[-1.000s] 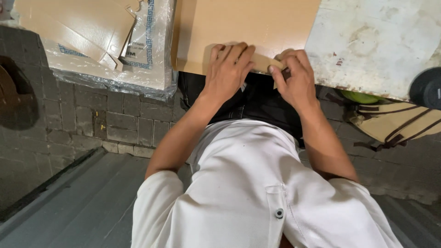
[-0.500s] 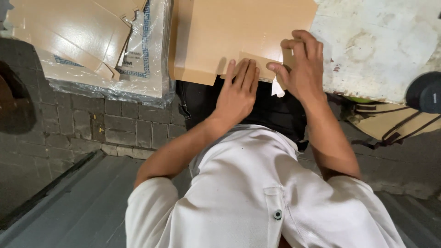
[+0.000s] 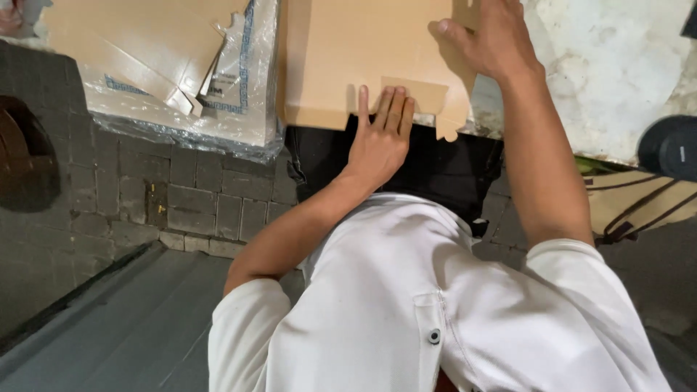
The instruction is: The person folds flat cardboard pieces into rectangular boxes by hand. They fold the side flaps, tuck the tabs into slots, and secure the structure, repeating the process for multiple units.
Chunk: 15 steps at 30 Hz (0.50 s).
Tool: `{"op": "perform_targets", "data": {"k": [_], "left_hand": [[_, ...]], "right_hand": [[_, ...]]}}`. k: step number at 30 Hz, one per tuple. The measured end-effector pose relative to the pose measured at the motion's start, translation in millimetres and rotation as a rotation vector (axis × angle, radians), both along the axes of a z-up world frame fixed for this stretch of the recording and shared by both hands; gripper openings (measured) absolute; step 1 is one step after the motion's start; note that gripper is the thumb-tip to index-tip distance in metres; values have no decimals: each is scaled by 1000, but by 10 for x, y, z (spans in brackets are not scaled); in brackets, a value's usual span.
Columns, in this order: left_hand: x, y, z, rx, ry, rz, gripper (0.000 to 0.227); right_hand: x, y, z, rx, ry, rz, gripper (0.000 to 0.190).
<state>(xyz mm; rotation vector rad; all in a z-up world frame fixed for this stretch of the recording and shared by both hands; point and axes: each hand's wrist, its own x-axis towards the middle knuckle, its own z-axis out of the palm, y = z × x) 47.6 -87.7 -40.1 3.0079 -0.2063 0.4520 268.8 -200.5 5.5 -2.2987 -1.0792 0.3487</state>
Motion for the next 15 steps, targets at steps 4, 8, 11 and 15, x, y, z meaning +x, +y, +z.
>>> {"op": "perform_targets", "data": {"k": [4,8,11,15], "left_hand": [[-98,-3,207,-136,-61,-44,33],[-201,-49,99,-99,5,-90,36],[-166,-73,-5,-41,134,-78,48],[-113,-82,-90,-31,116,-5,46]], "right_hand": [[-289,-261,8,85,-11,28,40],[-601,-466,44,43,94,99,44],[-636,-654,-172,65,45,160,43],[-639,-649,-201,56,-32,169,53]]}}
